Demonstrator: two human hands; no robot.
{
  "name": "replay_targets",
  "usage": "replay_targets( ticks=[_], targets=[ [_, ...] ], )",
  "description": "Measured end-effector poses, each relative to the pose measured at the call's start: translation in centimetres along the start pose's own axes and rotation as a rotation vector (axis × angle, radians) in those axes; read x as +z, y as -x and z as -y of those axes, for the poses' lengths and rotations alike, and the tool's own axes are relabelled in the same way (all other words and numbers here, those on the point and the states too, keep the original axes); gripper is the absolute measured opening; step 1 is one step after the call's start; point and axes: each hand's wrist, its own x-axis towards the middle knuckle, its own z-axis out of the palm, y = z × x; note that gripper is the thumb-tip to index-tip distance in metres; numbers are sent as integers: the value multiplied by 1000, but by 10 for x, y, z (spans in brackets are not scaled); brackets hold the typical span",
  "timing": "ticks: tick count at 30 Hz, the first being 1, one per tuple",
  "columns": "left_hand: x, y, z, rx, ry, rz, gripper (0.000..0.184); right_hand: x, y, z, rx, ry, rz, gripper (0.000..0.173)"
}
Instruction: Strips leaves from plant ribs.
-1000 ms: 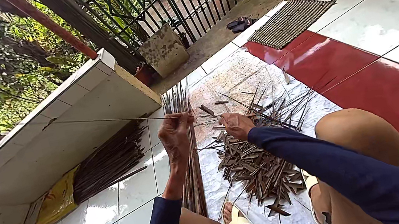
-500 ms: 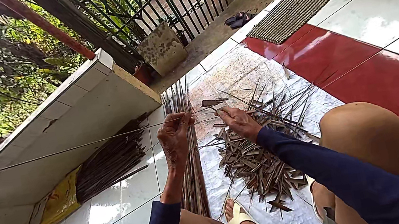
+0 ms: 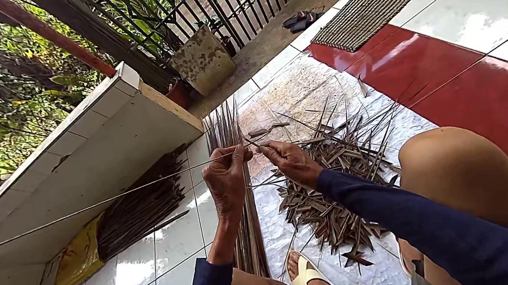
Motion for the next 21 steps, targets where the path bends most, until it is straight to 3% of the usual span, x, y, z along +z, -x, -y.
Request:
replay_targets(
  ticks=[17, 21],
  targets=[
    [-8, 6, -4, 111, -111, 64, 3, -14, -16, -37, 223, 238, 35, 42],
    [-10, 4, -2, 125, -98, 27, 5, -9, -15, -32, 331, 98, 45, 42]
  ],
)
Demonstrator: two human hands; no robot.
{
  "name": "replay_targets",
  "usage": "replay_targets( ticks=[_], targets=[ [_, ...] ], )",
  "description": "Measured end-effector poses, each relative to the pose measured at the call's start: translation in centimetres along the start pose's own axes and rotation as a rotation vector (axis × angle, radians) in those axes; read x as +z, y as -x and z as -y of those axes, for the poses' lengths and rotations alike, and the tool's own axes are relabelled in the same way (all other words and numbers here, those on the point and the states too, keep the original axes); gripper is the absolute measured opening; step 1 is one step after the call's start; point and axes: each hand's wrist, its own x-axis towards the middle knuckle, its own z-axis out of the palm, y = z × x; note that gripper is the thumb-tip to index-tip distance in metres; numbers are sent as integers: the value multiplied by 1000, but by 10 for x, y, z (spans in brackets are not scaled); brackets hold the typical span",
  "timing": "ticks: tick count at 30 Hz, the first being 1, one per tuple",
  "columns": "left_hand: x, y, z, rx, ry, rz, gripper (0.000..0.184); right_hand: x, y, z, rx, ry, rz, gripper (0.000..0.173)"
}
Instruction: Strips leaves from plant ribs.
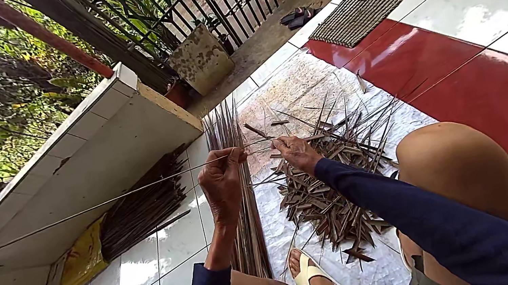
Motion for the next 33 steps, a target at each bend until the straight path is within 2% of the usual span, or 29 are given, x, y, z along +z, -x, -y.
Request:
replay_targets(
  ticks=[5, 12, 17, 21, 33],
  targets=[
    [-2, -1, 5, 14, -45, 24, 6, -1, 4, 2, 106, -308, 86, 46],
    [-9, -3, 8, 52, -88, 55, 6, -8, 20, 18, -165, -96, 19, 40],
    [-8, -3, 7, 52, -61, 62, 7, 2, 31, 30, -340, -155, 63, 36],
    [-8, -2, 4, 56, -22, 64, 7, 1, 39, 41, -354, -130, 88, 37],
    [-7, 1, 12, 97, -118, 109, 7, -1, 26, 28, -285, -1, 42, 39]
  ],
)
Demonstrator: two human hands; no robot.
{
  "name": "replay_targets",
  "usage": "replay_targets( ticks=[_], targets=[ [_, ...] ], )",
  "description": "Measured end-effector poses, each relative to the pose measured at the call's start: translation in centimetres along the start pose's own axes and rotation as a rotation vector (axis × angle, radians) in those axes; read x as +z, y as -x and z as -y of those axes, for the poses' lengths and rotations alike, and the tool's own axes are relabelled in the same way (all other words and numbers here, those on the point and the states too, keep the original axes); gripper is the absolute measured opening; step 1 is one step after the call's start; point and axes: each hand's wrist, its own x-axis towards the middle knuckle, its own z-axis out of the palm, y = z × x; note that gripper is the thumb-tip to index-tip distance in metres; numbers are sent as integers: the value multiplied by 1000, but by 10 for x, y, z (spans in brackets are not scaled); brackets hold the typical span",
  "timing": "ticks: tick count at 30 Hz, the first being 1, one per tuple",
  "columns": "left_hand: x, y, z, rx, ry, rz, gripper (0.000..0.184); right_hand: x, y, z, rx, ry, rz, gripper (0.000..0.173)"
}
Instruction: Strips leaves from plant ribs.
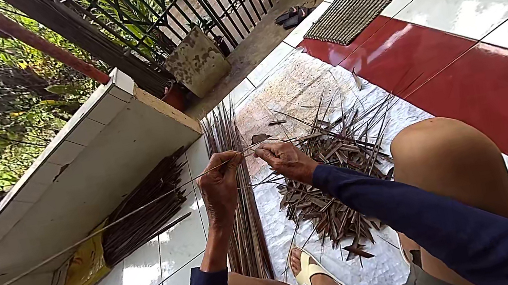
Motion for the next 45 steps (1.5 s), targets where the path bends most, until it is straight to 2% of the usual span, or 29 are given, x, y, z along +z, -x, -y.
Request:
replay_targets(
  ticks=[7, 10, 12, 14, 16, 18, 20, 21, 22, 24, 26, 28, 30, 33, 36, 38, 41, 45],
  targets=[
    [-1, 1, -10, 38, 20, -12, 7, -5, -9, -36, 212, 76, -35, 40],
    [2, 2, -8, -25, 141, -11, 8, -6, -14, -43, 280, 54, -93, 44],
    [-1, 0, -7, -116, 281, -32, 9, -9, -20, -49, 241, -23, -104, 53],
    [-5, -1, -3, -232, 438, -58, 9, -13, -23, -53, 186, -136, -83, 45],
    [-7, -2, 0, -373, 572, -77, 11, -17, -24, -53, 148, -129, -78, 40],
    [-11, -1, 2, -558, 633, -11, 22, -21, -23, -46, 139, -48, -93, 39],
    [-13, 2, 2, -701, 588, 141, 34, -27, -22, -37, 128, 29, -106, 40],
    [-12, 5, 1, -690, 529, 193, 31, -30, -23, -35, 110, 56, -116, 41],
    [-10, 7, -1, -600, 425, 193, 24, -33, -23, -32, 90, 84, -120, 41],
    [-7, 7, -6, -255, 46, 87, 15, -39, -23, -29, 52, 145, -122, 41],
    [-11, 0, -9, 96, -325, -27, 15, -44, -21, -28, 20, 197, -126, 41],
    [-18, -12, -10, 254, -563, 2, 22, -48, -19, -27, -11, 241, -122, 40],
    [-21, -21, -2, 259, -752, 64, 31, -50, -16, -25, -29, 282, -106, 40],
    [-20, -24, 9, 101, -843, 195, 33, -54, -12, -18, -70, 336, -65, 41],
    [-16, -21, 6, -73, -669, 377, 36, -59, -13, -12, -97, 380, -37, 40],
    [-6, -22, 8, -84, -551, 442, 34, -59, -15, -10, -99, 388, -27, 39],
    [12, -21, 17, -50, -453, 397, 30, -55, -17, -14, -102, 359, -54, 39],
    [25, -15, 17, -60, -462, 307, 30, -49, -19, -17, -70, 350, -115, 42]
  ],
)
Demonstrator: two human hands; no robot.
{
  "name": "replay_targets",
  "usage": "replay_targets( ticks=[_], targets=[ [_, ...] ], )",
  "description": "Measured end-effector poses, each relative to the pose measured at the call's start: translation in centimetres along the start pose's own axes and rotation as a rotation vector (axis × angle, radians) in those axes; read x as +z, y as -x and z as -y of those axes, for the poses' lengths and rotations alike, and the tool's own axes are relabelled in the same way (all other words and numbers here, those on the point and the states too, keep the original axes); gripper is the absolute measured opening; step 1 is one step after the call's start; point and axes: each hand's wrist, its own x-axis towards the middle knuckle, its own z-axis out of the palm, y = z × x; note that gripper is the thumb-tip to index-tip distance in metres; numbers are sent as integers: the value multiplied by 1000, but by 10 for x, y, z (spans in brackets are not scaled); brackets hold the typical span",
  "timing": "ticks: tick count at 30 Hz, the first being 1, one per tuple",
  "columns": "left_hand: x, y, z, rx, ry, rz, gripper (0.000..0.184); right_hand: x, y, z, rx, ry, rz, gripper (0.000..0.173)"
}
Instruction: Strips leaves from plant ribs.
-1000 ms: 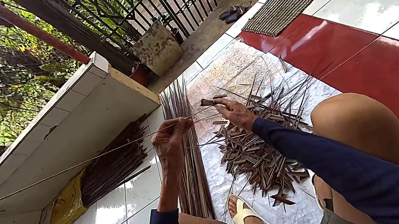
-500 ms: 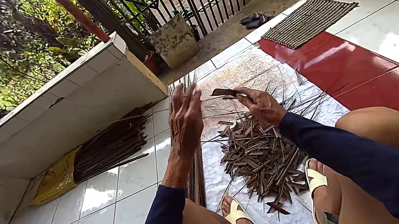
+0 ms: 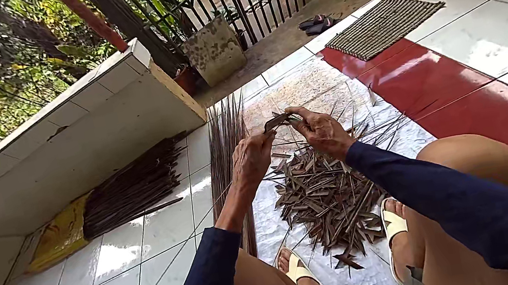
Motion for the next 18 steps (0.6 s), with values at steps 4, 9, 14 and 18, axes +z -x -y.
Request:
replay_targets(
  ticks=[4, 9, 14, 18],
  targets=[
    [-10, 5, -6, -28, -15, 77, 30, -2, 7, -5, -18, 101, 33, 45],
    [-24, 19, 17, -80, 113, 292, 24, 20, 43, -30, 25, 157, 69, 41],
    [-49, 35, 57, -187, 188, 255, 22, 1, 59, -67, 116, 77, 98, 45],
    [-45, 38, 52, -174, 212, 234, 25, 14, 60, -40, 124, -23, 77, 47]
  ],
)
